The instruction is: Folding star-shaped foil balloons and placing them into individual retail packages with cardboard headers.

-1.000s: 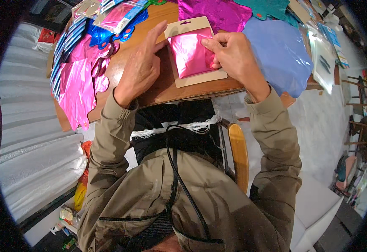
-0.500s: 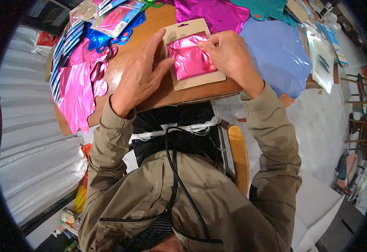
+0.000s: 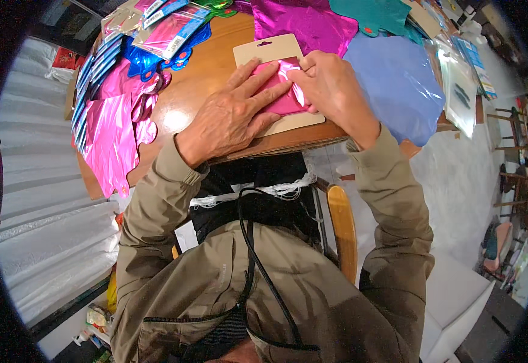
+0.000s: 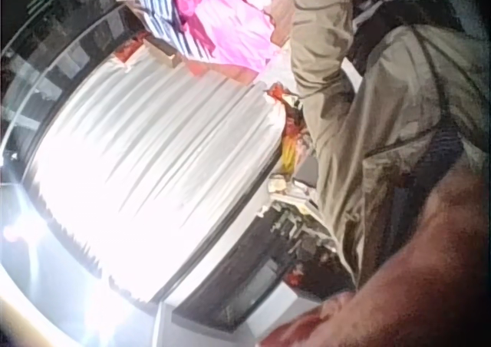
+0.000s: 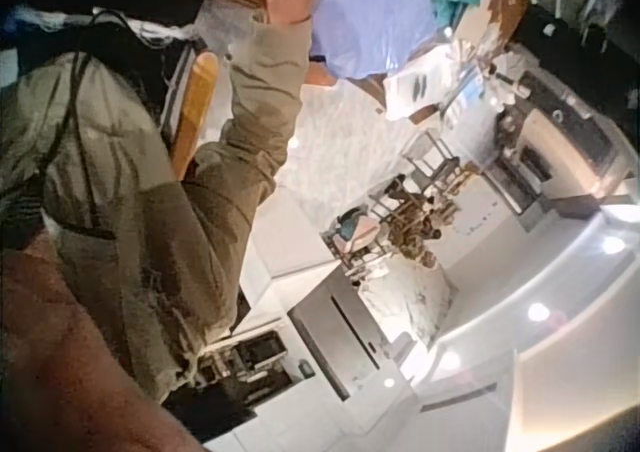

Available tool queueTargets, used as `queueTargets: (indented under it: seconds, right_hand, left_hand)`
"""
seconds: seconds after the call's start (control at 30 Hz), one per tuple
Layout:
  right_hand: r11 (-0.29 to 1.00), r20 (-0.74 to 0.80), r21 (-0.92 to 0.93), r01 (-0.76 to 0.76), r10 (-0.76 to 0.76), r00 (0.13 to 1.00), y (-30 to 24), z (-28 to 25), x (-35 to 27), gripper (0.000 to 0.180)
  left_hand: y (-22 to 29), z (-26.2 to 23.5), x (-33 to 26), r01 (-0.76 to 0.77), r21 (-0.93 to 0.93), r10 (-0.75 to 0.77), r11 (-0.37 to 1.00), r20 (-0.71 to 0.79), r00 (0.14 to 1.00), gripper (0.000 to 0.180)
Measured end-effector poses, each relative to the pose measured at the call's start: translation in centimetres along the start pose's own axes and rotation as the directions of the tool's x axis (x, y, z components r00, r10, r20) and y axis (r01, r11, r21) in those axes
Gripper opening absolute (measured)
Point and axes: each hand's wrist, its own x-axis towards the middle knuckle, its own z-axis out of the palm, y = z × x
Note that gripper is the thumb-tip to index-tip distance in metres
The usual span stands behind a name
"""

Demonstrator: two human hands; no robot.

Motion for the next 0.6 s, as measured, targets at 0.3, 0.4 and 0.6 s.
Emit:
queueTargets:
  seconds: [0.3,0.4,0.6]
  right_hand:
    - [0.521,0.020,-0.511,0.684,-0.788,0.615,4.3,-0.6,-1.5,0.025]
    - [0.401,0.107,-0.529,0.748,-0.843,0.527,5.1,-0.4,-2.0,0.028]
    - [0.501,0.131,-0.479,0.721,-0.771,0.623,6.4,-0.9,-3.5,0.036]
  left_hand:
    - [-0.3,0.1,0.0,-0.029,0.023,0.029,0.999,-0.008,1.000,0.052]
    - [-0.3,0.2,-0.1,-0.028,0.027,0.029,0.999,-0.012,1.000,0.051]
    - [0.0,0.4,0.0,-0.029,0.049,0.030,0.998,-0.017,0.999,0.051]
